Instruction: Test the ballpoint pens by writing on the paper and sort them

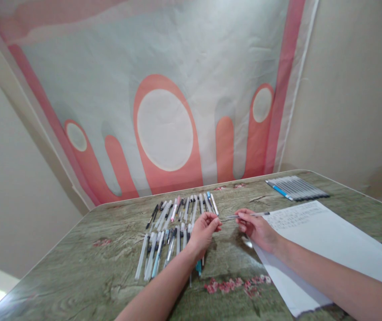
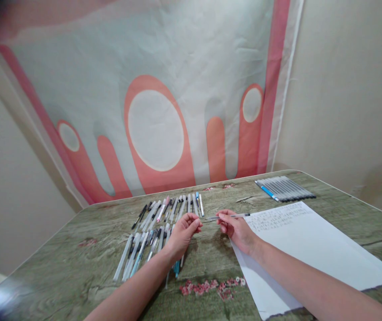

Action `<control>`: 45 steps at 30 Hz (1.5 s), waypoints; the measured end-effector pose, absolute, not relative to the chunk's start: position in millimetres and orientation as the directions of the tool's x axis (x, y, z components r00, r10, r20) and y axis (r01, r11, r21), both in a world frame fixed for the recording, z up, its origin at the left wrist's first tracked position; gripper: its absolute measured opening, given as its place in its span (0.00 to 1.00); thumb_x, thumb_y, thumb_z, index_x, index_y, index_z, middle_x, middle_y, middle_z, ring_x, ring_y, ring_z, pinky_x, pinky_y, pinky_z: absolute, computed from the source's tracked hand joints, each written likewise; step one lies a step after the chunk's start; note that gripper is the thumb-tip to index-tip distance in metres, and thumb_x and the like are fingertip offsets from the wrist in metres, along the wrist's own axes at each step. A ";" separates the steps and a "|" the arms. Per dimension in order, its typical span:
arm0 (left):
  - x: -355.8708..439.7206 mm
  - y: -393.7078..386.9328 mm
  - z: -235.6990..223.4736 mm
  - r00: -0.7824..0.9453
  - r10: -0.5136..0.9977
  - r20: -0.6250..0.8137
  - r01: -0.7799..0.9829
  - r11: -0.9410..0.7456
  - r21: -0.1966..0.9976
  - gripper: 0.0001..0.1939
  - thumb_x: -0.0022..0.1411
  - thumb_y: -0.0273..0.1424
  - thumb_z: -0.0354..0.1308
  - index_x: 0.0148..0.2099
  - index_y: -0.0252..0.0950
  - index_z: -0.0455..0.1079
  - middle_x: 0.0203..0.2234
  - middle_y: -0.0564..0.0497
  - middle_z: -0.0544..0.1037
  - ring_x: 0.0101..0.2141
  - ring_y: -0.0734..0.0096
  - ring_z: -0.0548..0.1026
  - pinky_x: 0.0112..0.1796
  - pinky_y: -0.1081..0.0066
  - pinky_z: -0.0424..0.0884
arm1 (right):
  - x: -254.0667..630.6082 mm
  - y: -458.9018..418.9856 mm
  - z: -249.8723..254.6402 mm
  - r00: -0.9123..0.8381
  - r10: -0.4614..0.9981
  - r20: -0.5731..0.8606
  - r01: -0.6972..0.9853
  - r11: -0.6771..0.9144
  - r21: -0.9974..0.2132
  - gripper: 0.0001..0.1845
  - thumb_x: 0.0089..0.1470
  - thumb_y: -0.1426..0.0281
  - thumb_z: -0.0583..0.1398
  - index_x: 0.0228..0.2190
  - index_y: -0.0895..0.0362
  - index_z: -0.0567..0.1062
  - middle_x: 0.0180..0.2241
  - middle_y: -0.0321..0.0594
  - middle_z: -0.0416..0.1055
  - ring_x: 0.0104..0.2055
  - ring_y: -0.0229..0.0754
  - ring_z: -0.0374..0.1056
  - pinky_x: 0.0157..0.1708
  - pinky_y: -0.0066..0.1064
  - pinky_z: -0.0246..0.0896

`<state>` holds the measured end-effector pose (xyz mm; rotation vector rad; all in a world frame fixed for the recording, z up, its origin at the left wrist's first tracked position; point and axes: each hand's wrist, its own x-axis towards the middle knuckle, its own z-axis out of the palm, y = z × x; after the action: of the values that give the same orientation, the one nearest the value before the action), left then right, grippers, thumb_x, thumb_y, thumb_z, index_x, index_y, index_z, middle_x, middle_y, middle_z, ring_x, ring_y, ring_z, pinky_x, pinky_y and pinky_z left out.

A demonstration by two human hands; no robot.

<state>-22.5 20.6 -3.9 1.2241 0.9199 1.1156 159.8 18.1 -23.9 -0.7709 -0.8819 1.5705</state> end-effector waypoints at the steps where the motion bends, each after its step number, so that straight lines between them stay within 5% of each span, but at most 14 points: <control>1: -22.1 20.8 -4.0 0.220 0.974 0.061 -0.138 -0.031 0.990 0.16 0.51 0.39 0.59 0.35 0.33 0.61 0.24 0.54 0.69 0.25 0.79 0.67 0.30 0.76 0.63 | 159.8 17.3 -23.1 -0.165 0.986 -0.010 -0.489 -0.091 -0.868 0.07 0.44 0.66 0.62 0.29 0.54 0.73 0.23 0.34 0.68 0.20 0.32 0.57 0.20 0.26 0.51; 19: -22.0 23.3 -12.4 0.209 0.948 0.241 0.054 -0.257 0.965 0.07 0.59 0.33 0.48 0.39 0.36 0.57 0.26 0.55 0.64 0.28 0.77 0.65 0.32 0.75 0.61 | 158.2 13.7 -22.3 -0.252 0.967 0.035 -0.369 -0.063 -0.927 0.12 0.47 0.63 0.59 0.34 0.54 0.76 0.29 0.39 0.73 0.25 0.35 0.60 0.27 0.27 0.55; 45: -21.9 23.1 -11.7 0.231 0.938 0.258 0.066 -0.279 0.958 0.06 0.59 0.31 0.49 0.39 0.36 0.57 0.28 0.55 0.64 0.29 0.77 0.65 0.32 0.74 0.61 | 158.8 16.3 -26.4 -0.260 0.965 0.029 -0.380 -0.074 -0.922 0.12 0.48 0.64 0.60 0.34 0.55 0.76 0.29 0.40 0.73 0.25 0.34 0.59 0.26 0.26 0.53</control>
<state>-21.9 23.1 -11.7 1.5783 0.9686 1.1849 158.8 16.3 -26.4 -0.7867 -1.0747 1.5773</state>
